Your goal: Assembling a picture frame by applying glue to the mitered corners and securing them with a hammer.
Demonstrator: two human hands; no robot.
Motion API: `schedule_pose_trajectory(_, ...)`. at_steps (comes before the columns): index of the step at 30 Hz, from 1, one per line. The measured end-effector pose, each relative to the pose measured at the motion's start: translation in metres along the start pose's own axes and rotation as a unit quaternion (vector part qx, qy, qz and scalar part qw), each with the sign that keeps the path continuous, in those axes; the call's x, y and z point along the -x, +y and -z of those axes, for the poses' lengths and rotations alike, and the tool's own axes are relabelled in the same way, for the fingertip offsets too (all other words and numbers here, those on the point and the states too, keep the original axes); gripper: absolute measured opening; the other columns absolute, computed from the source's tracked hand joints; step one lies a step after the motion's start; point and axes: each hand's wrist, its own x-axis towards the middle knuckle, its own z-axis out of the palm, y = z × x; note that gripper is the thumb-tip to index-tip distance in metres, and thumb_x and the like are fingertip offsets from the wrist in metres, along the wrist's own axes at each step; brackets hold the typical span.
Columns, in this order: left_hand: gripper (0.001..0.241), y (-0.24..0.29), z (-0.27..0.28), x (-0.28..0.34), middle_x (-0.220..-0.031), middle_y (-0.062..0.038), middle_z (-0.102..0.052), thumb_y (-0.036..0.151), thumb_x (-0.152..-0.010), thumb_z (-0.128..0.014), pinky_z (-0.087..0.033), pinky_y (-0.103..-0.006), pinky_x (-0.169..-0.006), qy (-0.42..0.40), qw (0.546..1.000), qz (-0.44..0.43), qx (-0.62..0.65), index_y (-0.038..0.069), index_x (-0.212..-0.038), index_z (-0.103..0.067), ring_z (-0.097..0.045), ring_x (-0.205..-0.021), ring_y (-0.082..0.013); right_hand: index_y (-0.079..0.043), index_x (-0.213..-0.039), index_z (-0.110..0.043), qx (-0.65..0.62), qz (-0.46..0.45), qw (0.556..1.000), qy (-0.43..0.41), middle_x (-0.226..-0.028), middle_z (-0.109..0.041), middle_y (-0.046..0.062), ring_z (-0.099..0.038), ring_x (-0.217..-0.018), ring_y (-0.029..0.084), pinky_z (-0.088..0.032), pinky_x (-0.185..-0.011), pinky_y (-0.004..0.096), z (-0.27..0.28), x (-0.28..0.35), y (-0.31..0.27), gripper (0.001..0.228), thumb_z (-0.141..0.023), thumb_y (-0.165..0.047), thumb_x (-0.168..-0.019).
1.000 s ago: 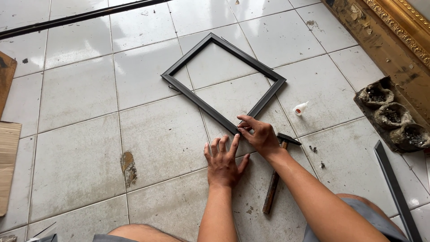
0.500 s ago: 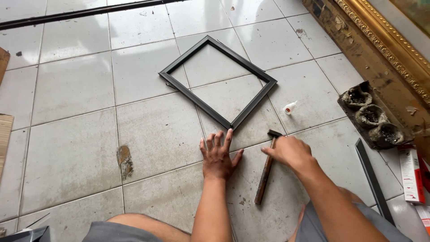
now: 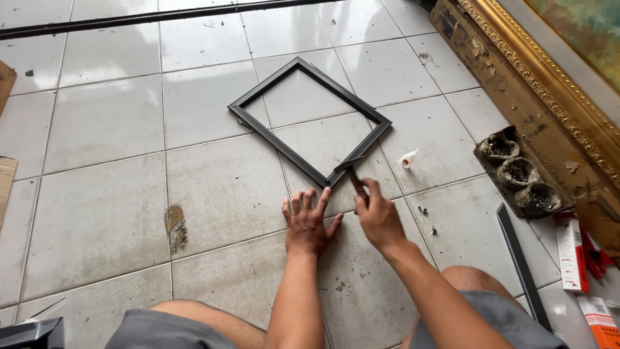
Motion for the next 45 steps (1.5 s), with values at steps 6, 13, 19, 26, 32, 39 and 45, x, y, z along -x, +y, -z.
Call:
schedule_pose_trajectory(6,0.075,0.003,0.000,-0.001,-0.147,-0.006,-0.054,0.068,-0.096,-0.069,-0.030,-0.0715,-0.126,-0.015,1.000,0.001,0.007,0.037,-0.163,-0.056,-0.044,-0.147,-0.0323,-0.049,-0.171,-0.045,0.147,0.118,0.982,0.014,-0.111,-0.081,0.015,-0.081,-0.096,0.048,-0.069,-0.087,0.063,-0.024,-0.001,0.008,0.062,-0.049,-0.024,-0.115)
schedule_pose_trajectory(13,0.075,0.001,-0.003,-0.001,-0.147,-0.004,-0.054,0.066,-0.094,-0.070,-0.030,-0.0706,-0.126,-0.018,1.000,0.004,-0.001,0.039,-0.162,-0.056,-0.044,-0.147,-0.0316,-0.047,-0.174,-0.041,0.099,0.154,0.981,0.066,-0.097,-0.070,0.019,-0.076,-0.087,0.054,-0.067,-0.077,0.072,-0.021,0.005,-0.008,0.063,-0.047,-0.021,-0.117)
schedule_pose_trajectory(19,0.075,0.004,0.000,-0.002,-0.148,-0.004,-0.051,0.065,-0.095,-0.070,-0.030,-0.0705,-0.126,-0.030,0.999,0.009,-0.016,0.038,-0.163,-0.053,-0.042,-0.148,-0.0314,-0.061,-0.174,-0.035,0.179,0.047,0.981,-0.059,-0.110,-0.078,0.012,-0.081,-0.101,0.048,-0.068,-0.089,0.062,-0.020,-0.003,-0.009,0.063,-0.041,-0.035,-0.117)
schedule_pose_trajectory(26,0.075,0.002,-0.002,-0.001,-0.148,-0.003,-0.051,0.064,-0.094,-0.069,-0.030,-0.0698,-0.127,-0.027,0.999,0.009,-0.021,0.039,-0.163,-0.054,-0.042,-0.148,-0.0306,-0.053,-0.178,-0.029,0.147,0.069,0.986,-0.025,-0.104,-0.075,0.018,-0.080,-0.098,0.050,-0.068,-0.087,0.065,-0.025,0.002,-0.006,0.064,-0.039,-0.030,-0.119)
schedule_pose_trajectory(32,0.072,0.005,0.001,-0.002,-0.146,-0.002,-0.052,0.064,-0.095,-0.069,-0.033,-0.0693,-0.125,-0.020,0.999,0.007,-0.025,0.039,-0.161,-0.056,-0.043,-0.146,-0.0297,-0.049,-0.179,-0.028,0.091,0.078,0.993,0.006,-0.111,-0.074,0.025,-0.077,-0.103,0.056,-0.065,-0.088,0.070,-0.024,0.001,-0.010,0.065,-0.040,-0.027,-0.119)
schedule_pose_trajectory(39,0.071,0.005,0.001,-0.002,-0.146,-0.002,-0.054,0.065,-0.095,-0.069,-0.035,-0.0686,-0.125,-0.016,0.999,0.006,-0.044,0.041,-0.161,-0.057,-0.046,-0.146,-0.0289,-0.058,-0.178,-0.024,0.133,0.029,0.988,-0.076,-0.117,-0.078,0.020,-0.079,-0.108,0.051,-0.066,-0.093,0.065,-0.004,0.010,-0.042,0.065,-0.035,-0.034,-0.119)
schedule_pose_trajectory(45,0.073,0.003,-0.003,-0.002,-0.147,-0.003,-0.053,0.068,-0.095,-0.068,-0.032,-0.0692,-0.127,-0.018,0.999,0.011,-0.032,0.040,-0.161,-0.055,-0.044,-0.147,-0.0290,-0.050,-0.179,-0.027,0.131,0.023,0.986,-0.098,-0.117,-0.078,0.025,-0.078,-0.108,0.055,-0.066,-0.090,0.067,-0.020,-0.003,-0.021,0.066,-0.037,-0.030,-0.117)
